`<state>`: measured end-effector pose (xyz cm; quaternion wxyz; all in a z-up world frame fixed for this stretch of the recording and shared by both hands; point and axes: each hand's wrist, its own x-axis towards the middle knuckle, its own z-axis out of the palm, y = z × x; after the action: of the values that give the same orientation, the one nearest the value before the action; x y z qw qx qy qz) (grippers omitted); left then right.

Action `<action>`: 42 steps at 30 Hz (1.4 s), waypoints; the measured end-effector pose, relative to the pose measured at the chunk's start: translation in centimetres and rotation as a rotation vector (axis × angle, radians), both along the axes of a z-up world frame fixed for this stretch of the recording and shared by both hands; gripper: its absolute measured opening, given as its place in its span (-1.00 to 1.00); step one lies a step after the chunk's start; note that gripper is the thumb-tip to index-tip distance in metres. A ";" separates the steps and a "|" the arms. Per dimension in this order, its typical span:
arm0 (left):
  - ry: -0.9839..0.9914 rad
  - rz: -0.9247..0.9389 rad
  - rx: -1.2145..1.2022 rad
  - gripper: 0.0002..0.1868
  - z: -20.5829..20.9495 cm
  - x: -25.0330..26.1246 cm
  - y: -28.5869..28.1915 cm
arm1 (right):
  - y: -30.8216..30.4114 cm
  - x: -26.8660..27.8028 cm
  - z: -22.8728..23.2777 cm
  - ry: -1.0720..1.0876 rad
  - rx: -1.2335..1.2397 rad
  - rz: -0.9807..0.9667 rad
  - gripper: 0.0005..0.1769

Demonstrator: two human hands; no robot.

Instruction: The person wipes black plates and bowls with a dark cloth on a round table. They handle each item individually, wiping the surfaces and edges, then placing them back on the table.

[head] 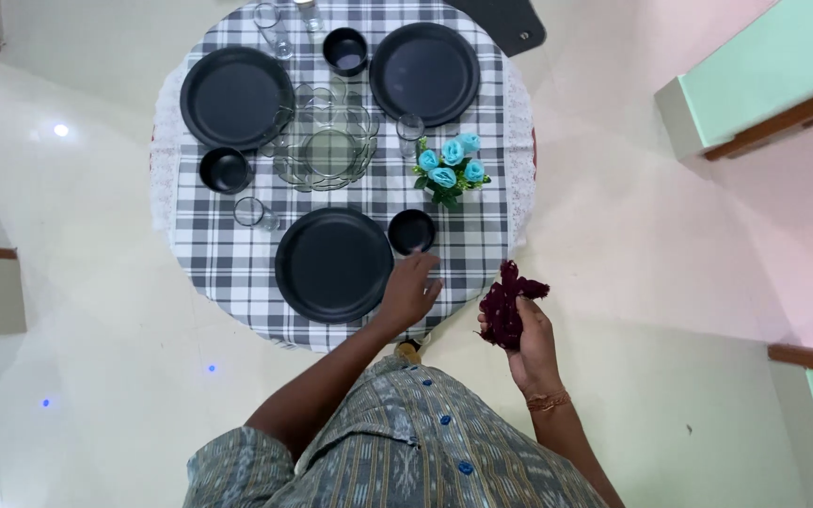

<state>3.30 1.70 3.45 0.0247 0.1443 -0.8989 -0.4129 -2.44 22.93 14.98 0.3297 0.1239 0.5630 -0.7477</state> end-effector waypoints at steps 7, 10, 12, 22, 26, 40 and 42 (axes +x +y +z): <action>0.064 0.042 0.795 -0.31 4.0 5.2 -0.4 | -5.6 0.1 1.0 0.205 0.128 0.451 -0.68; 0.053 0.165 0.976 -0.33 7.3 7.2 -2.0 | -9.3 1.4 1.0 0.388 0.223 0.697 -0.63; 0.186 0.225 1.063 -0.37 9.2 8.9 -2.7 | -11.3 2.7 0.9 0.521 0.257 0.803 -0.60; 0.610 0.767 0.767 -0.54 11.1 24.9 -2.0 | -19.3 14.1 2.0 0.522 -0.144 1.283 -0.49; 0.706 1.074 0.870 -0.54 9.4 31.7 0.1 | -20.1 20.4 1.3 0.322 -0.364 1.494 -0.31; 0.898 1.534 0.854 -0.30 11.8 49.6 10.7 | -19.4 41.7 2.7 0.884 -0.401 1.992 -0.46; 0.963 1.615 0.824 -0.33 11.3 50.5 11.4 | -19.8 43.7 3.0 0.994 -0.395 2.102 -0.50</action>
<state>53.77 13.14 14.74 0.6019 0.5225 -0.2167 -0.5637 41.22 3.13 17.94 0.5415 -0.7588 0.3298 -0.1491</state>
